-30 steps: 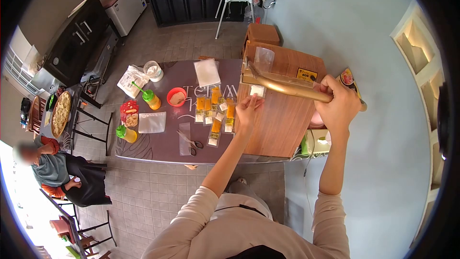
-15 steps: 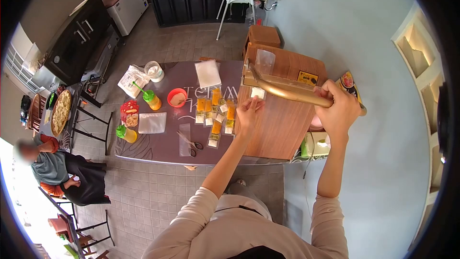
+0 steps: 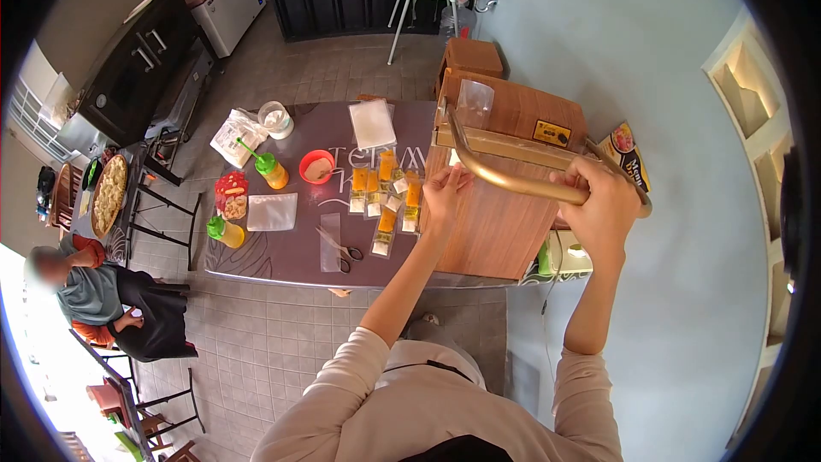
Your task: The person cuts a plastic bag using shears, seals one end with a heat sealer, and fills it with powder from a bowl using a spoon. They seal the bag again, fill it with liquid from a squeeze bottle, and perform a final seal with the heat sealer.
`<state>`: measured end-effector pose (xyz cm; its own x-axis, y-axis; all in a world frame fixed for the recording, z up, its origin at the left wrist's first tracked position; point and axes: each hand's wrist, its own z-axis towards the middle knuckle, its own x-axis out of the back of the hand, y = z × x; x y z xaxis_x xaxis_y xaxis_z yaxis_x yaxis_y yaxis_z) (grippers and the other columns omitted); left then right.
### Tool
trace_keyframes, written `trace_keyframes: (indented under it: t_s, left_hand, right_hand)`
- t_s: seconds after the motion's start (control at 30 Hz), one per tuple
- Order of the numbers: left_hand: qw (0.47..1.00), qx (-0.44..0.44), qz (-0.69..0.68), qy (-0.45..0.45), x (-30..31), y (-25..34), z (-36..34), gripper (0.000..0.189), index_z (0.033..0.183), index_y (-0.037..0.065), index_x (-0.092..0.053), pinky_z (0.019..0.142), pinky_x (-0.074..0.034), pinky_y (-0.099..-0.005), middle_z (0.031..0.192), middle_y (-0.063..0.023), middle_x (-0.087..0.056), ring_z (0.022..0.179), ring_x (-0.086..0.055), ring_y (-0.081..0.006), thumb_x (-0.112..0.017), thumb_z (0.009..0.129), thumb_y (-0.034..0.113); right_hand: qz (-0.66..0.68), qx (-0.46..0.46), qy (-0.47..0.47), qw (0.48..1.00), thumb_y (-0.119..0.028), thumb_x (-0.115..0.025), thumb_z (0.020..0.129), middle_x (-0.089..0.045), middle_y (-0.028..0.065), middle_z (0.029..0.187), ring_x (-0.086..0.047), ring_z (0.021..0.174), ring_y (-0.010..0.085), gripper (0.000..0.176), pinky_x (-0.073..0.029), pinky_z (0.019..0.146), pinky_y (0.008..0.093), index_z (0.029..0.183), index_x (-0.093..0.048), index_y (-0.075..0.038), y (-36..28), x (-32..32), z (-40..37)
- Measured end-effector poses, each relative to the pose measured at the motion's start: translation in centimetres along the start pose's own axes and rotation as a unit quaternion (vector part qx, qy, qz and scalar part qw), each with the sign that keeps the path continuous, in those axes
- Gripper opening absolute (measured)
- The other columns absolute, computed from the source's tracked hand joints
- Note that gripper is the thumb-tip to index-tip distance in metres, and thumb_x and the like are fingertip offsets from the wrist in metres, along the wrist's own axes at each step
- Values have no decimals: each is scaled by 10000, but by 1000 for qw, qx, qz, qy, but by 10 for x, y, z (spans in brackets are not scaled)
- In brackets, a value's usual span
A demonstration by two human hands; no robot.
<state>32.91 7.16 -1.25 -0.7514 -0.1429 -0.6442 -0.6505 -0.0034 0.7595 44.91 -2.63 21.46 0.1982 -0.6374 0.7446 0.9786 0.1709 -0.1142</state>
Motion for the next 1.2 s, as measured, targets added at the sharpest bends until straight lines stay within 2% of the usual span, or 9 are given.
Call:
trace_keyframes:
  t_s: [0.07,0.17,0.23,0.27,0.33,0.47,0.57,0.73,1.2]
  left_hand:
    - [1000,-15,11,-1,1,-2,2,181,860,-37,-592,638,-522,-268,792,-95,-624,730,-622,-163,-543,847,137]
    - [999,13,38,14,1,-1,3,149,851,-42,-594,624,-519,-261,789,-94,-624,704,-616,-154,-526,847,90]
    - [1000,8,15,5,0,2,1,181,839,-20,-540,650,-518,-300,800,-122,-610,734,-622,-212,-586,815,154]
    - [1000,9,14,5,-1,3,0,181,839,-20,-540,650,-518,-300,800,-122,-610,734,-622,-212,-586,815,154]
    - [1000,3,22,-4,-5,11,-4,116,869,-50,-585,614,-509,-240,781,-102,-628,713,-620,-155,-500,831,19]
    - [1000,6,0,-9,-3,11,-4,117,881,-50,-584,624,-514,-247,792,-108,-628,732,-626,-172,-500,826,11]
    - [1000,-7,-16,-15,2,2,1,110,865,-47,-590,640,-522,-260,799,-110,-626,740,-629,-187,-521,822,28]
    - [1000,-11,-14,-21,2,3,-1,223,844,-36,-601,662,-530,-274,790,-109,-622,730,-629,-193,-604,805,184]
    - [1000,3,-27,-9,-1,6,-4,263,794,-20,-612,666,-526,-285,746,-93,-616,722,-625,-189,-644,775,240]
  right_hand:
    - [12,1,-25,1000,-221,-709,642,-446,9,443,-426,418,170,295,-299,418,295,550,-465,-83,1,1,-6]
    - [-18,12,-75,997,-238,-708,647,-461,15,455,-431,418,181,297,-305,424,305,543,-479,-81,3,0,-16]
    - [-3,0,-110,994,-237,-706,642,-465,31,453,-444,425,204,288,-316,428,314,540,-489,-77,2,0,-23]
    - [-4,0,-111,994,-237,-706,642,-465,31,453,-444,425,204,288,-316,428,314,540,-489,-77,1,0,-25]
    - [-14,-48,-196,979,-172,-664,622,-535,74,508,-535,497,259,165,-381,462,352,571,-536,-82,-1,-1,-31]
    - [-2,-47,-218,975,-110,-627,590,-534,85,512,-546,508,262,80,-387,459,354,575,-551,-87,-1,-6,-43]
    - [25,-42,-247,968,-110,-614,585,-536,93,517,-550,516,269,55,-400,470,363,585,-561,-92,0,-11,-51]
    - [26,-41,-310,950,-136,-611,587,-549,99,542,-554,531,286,67,-415,492,376,597,-565,-89,4,-23,-65]
    - [46,-59,-306,949,-143,-615,571,-538,103,536,-546,535,291,96,-411,494,375,608,-554,-78,7,-41,-84]
